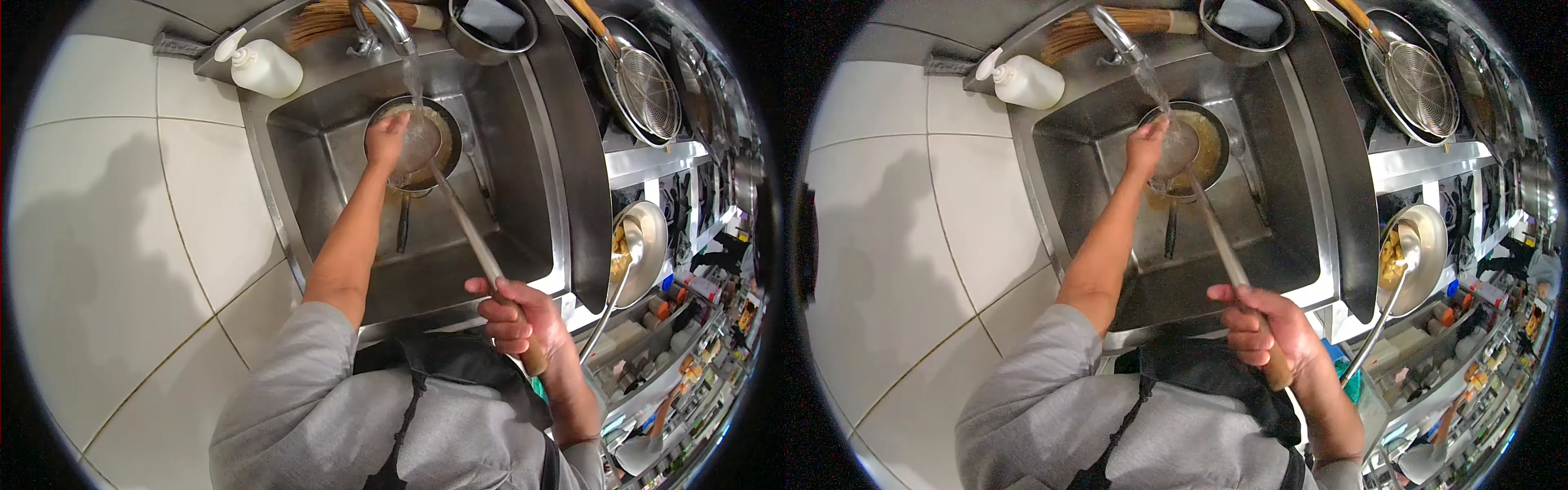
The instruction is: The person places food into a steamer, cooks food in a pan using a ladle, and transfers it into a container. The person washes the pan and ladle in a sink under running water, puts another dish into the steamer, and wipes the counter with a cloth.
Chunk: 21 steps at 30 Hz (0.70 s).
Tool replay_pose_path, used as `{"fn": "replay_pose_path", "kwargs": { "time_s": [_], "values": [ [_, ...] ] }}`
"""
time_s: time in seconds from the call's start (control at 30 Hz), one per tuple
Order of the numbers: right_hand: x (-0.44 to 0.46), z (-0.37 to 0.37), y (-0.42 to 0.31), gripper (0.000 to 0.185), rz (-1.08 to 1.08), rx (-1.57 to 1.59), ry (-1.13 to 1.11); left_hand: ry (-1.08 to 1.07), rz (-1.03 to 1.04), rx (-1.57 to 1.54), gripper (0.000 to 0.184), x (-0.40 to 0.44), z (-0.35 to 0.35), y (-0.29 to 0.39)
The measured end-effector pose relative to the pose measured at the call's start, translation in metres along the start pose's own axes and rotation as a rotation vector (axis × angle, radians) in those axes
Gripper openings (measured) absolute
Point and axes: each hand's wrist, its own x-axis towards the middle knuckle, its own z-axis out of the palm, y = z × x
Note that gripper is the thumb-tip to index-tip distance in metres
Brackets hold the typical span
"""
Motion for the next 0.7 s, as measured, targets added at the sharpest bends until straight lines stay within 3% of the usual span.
{"fn": "replay_pose_path", "kwargs": {
  "time_s": [0.1, 0.2, 0.3, 0.4, 0.5, 0.7],
  "values": [
    [-0.009, 0.03, -0.011, 0.038, -0.075, -0.202, 0.153, -0.157, 0.005, 0.301, 0.06, -0.003, -0.019, 0.004],
    [-0.016, 0.031, -0.013, 0.039, -0.095, -0.239, 0.145, -0.204, -0.53, -0.155, 0.083, -0.017, -0.026, 0.032],
    [-0.013, 0.04, -0.011, 0.04, -0.147, -0.363, 0.221, -0.584, -0.746, -0.627, 0.091, -0.013, -0.034, 0.018],
    [-0.009, 0.051, -0.019, 0.04, -0.141, -0.395, 0.26, -0.455, -0.734, -0.61, 0.088, -0.012, -0.018, 0.006],
    [-0.008, 0.058, -0.033, 0.039, -0.115, -0.394, 0.265, -0.478, -0.739, -0.482, 0.089, -0.021, -0.018, 0.016],
    [0.049, 0.085, -0.082, 0.033, 0.021, -0.359, 0.253, -0.131, -1.106, -0.993, 0.08, -0.011, 0.022, -0.061]
  ]
}}
